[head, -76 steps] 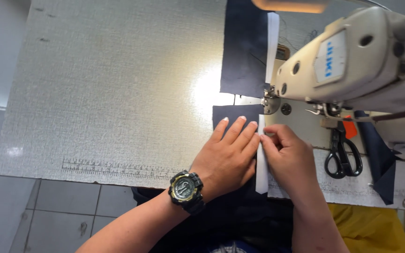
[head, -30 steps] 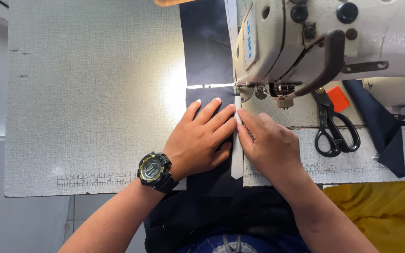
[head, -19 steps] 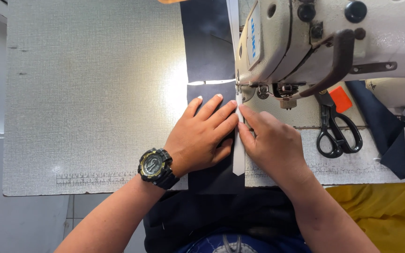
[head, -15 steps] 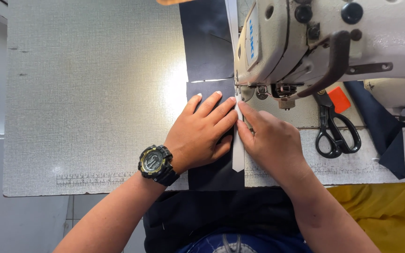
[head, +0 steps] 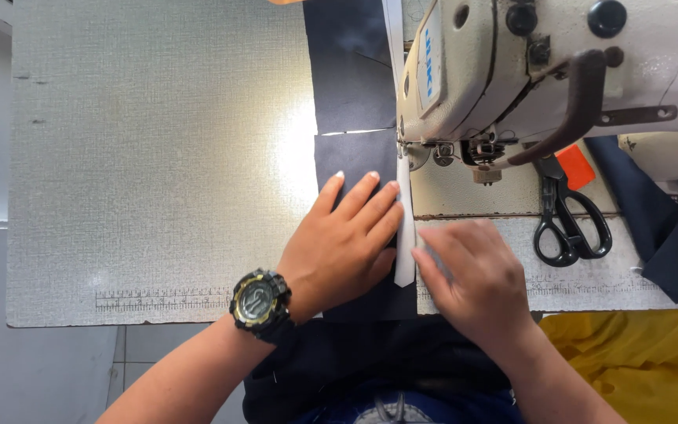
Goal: The person is marking fabric strips with a red marker and cutting them with scissors at a sewing workstation.
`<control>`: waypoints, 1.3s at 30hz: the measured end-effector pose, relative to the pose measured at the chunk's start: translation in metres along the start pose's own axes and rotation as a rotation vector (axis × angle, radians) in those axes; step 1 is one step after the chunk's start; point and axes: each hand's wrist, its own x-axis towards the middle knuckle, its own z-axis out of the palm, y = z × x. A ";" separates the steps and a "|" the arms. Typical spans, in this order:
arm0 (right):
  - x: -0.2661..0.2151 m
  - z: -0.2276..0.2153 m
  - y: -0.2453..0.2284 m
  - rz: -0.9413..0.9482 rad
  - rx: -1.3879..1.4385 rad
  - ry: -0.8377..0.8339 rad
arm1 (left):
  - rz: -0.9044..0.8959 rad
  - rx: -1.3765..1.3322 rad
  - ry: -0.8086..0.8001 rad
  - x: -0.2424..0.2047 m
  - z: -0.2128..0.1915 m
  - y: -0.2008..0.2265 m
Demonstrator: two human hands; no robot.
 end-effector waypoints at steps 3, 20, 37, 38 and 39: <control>-0.007 -0.019 -0.007 -0.117 0.072 -0.070 | -0.013 0.057 0.027 -0.002 -0.008 0.007; -0.021 -0.017 -0.016 -0.261 -0.062 -0.088 | 0.106 0.090 0.029 -0.009 -0.012 0.003; 0.009 -0.011 -0.008 -0.243 -0.150 -0.112 | 0.158 0.197 0.123 0.019 -0.013 -0.022; 0.008 -0.014 -0.012 -0.236 -0.100 -0.096 | 0.160 0.185 0.105 0.018 -0.014 -0.019; 0.007 -0.016 -0.016 -0.230 -0.046 -0.082 | 0.159 0.173 0.084 0.015 -0.015 -0.016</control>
